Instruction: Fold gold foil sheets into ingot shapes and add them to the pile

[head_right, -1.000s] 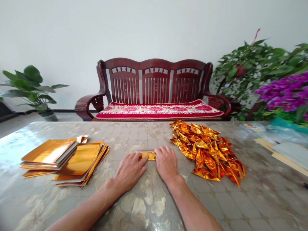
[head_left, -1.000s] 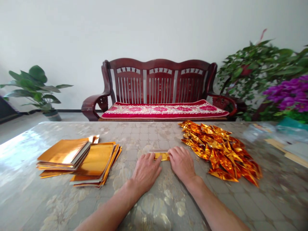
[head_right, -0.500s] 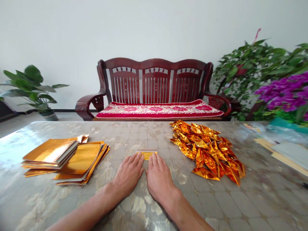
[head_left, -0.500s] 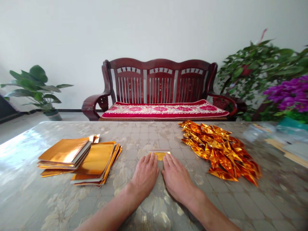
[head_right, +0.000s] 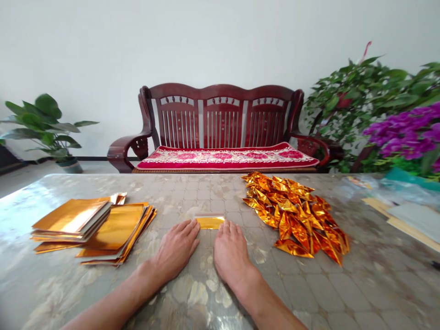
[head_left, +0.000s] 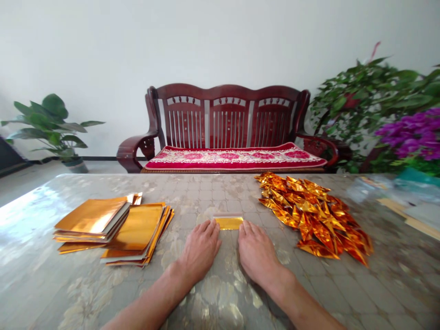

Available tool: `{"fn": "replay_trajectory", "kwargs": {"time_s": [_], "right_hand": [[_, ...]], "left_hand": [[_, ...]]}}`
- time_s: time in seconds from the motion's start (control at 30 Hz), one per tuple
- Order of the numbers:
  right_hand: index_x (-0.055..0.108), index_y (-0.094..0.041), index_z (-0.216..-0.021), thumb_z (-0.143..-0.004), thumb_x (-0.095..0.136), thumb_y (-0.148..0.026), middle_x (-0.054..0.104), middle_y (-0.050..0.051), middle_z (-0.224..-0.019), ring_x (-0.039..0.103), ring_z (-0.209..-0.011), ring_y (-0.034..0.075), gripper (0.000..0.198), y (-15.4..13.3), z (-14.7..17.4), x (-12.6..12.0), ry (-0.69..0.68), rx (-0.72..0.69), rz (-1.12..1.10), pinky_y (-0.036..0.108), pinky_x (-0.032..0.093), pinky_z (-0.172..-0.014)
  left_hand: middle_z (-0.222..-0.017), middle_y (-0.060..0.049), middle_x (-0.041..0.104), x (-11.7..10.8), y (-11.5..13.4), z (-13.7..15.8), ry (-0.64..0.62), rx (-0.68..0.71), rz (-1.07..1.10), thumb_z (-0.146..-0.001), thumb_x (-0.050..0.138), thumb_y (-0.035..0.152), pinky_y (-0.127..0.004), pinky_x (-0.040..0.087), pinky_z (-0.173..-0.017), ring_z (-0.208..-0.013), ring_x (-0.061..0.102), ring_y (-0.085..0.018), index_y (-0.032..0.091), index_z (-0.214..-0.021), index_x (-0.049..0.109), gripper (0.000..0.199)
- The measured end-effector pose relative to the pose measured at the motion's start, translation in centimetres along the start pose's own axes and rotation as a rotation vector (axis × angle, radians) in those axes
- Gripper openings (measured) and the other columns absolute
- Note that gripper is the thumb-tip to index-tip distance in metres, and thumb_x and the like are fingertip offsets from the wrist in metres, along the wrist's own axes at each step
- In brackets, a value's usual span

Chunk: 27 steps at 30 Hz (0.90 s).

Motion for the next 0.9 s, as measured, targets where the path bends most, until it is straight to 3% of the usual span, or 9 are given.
{"fn": "replay_trajectory", "kwargs": {"time_s": [0.2,0.37,0.57,0.9], "right_hand": [[0.073,-0.013,-0.094,-0.089,0.051,-0.009,0.072,0.016,-0.096,0.063,-0.094,0.029,0.023,1.4,-0.4,-1.0,0.047,0.050,-0.006,0.040,0.043,-0.082],[0.069,-0.022,-0.098,-0.093,0.057,-0.015,0.070,0.006,-0.104,0.058,-0.099,0.025,0.015,0.9,-0.2,-1.5,0.183,-0.069,-0.052,0.037,0.039,-0.081],[0.068,-0.020,-0.090,-0.094,0.055,-0.009,0.069,0.003,-0.090,0.060,-0.088,0.018,0.017,0.3,-0.5,-0.6,0.176,-0.282,-0.121,0.032,0.039,-0.078],[0.065,-0.019,-0.084,-0.091,0.054,-0.007,0.067,0.004,-0.081,0.060,-0.075,0.021,0.018,0.2,-0.7,0.3,0.172,-0.258,-0.035,0.034,0.037,-0.069]], "left_hand": [[-0.116,-0.011,0.064,-1.2,1.1,0.0,0.027,0.040,0.035,-0.098,0.046,0.026,-0.042,0.047,-0.092,-0.108,0.058,-0.027,0.016,-0.118,0.060,0.027],[-0.095,-0.005,0.064,-1.9,2.0,0.1,0.047,0.069,0.115,-0.096,0.047,0.024,-0.041,0.046,-0.085,-0.094,0.058,-0.024,0.022,-0.100,0.062,0.016],[-0.102,-0.003,0.065,-0.8,0.6,-0.3,0.046,0.025,0.273,-0.094,0.047,0.016,-0.033,0.047,-0.086,-0.095,0.058,-0.020,0.026,-0.106,0.065,0.024],[-0.103,-0.002,0.067,-0.5,-1.4,-1.0,0.040,0.060,0.366,-0.096,0.048,0.019,-0.027,0.047,-0.092,-0.100,0.059,-0.017,0.026,-0.106,0.070,0.025]]}}
Point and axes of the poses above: each hand's wrist, its own z-axis away from the middle knuckle, its own x-axis out of the palm, y = z × x, the point moved 2 cm from there along -z, towards the middle knuckle
